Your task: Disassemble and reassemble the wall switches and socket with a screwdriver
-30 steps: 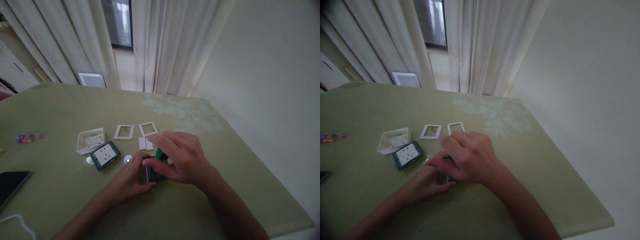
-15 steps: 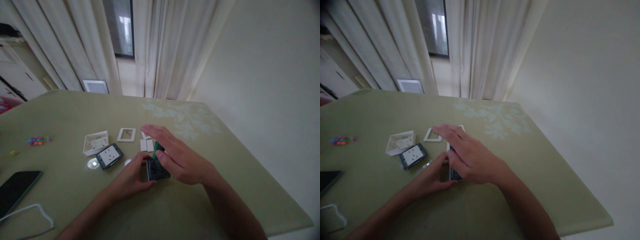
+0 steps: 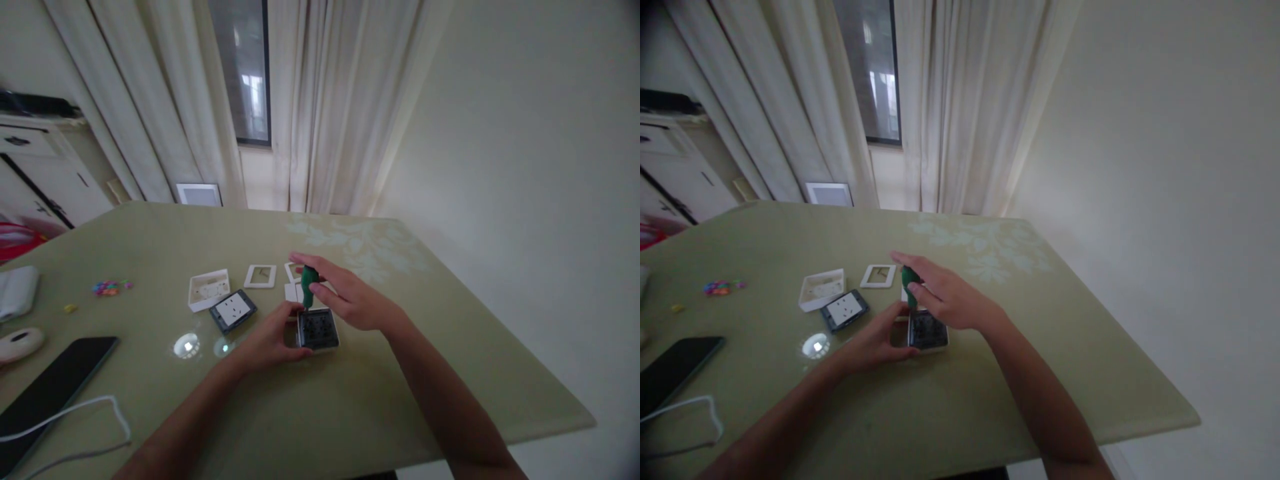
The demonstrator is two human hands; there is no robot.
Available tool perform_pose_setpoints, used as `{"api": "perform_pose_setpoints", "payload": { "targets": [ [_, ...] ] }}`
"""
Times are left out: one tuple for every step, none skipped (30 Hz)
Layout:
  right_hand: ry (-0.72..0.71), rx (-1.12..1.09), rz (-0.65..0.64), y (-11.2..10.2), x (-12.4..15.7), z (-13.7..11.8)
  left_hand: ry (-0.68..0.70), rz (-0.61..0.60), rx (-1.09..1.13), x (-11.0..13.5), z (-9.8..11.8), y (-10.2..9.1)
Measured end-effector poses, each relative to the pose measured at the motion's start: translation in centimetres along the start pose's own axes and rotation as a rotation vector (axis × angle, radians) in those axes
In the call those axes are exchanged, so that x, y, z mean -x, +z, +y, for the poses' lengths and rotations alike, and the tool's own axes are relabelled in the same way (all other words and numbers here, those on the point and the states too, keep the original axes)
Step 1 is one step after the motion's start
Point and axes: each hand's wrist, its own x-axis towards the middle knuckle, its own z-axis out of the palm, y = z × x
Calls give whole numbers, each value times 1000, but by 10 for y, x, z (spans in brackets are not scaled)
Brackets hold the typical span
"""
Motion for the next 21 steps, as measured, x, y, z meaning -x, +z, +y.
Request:
{"api": "perform_pose_setpoints", "payload": {
  "targets": [
    [21, -90, -12, -3, 0, 1, -2, -5, 5, -1, -1, 0],
    [40, -142, 16, -3, 0, 3, -5, -9, 11, -2, -2, 0],
    [49, -149, 89, 0, 2, 5, -6, -13, 18, -3, -3, 0],
    [48, -113, 179, 4, 4, 6, -5, -18, 24, -4, -4, 0],
    [41, -53, 271, 10, 6, 7, -1, -23, 30, -5, -5, 0],
    [28, 12, 350, 16, 9, 7, 4, -30, 34, -5, -6, 0],
    [21, 65, 403, 20, 13, 6, 9, -37, 37, -5, -6, 0],
    [25, 93, 431, 23, 16, 5, 13, -46, 36, -5, -6, -1],
    [44, 89, 451, 23, 20, 3, 14, -58, 32, -4, -6, -3],
    [81, 41, 482, 21, 24, 3, 12, -74, 28, -3, -5, -5],
    [137, -61, 545, 17, 27, 5, 9, -94, 17, -1, -3, -8],
    [202, -196, 638, 12, 31, 8, 7, -117, -7, 1, 0, -11],
    [267, -347, 757, 6, 36, 15, 8, -136, -46, 3, 3, -13],
    [327, -505, 889, 1, 40, 23, 14, -147, -97, 5, 6, -13],
    [368, -597, 976, -3, 45, 33, 23, -150, -154, 6, 10, -13],
    [399, -654, 1026, -4, 50, 45, 30, -141, -210, 7, 13, -10],
    [432, -697, 1053, -3, 55, 57, 35, -124, -258, 6, 16, -5],
    [470, -737, 1066, 0, 61, 68, 36, -106, -293, 5, 19, 1],
    [513, -782, 1079, 5, 67, 78, 34, -92, -318, 4, 21, 8],
    [558, -827, 1086, 12, 73, 86, 35, -89, -339, 1, 22, 15],
    [605, -870, 1088, 19, 79, 92, 38, -94, -353, -1, 23, 22]
  ]
}}
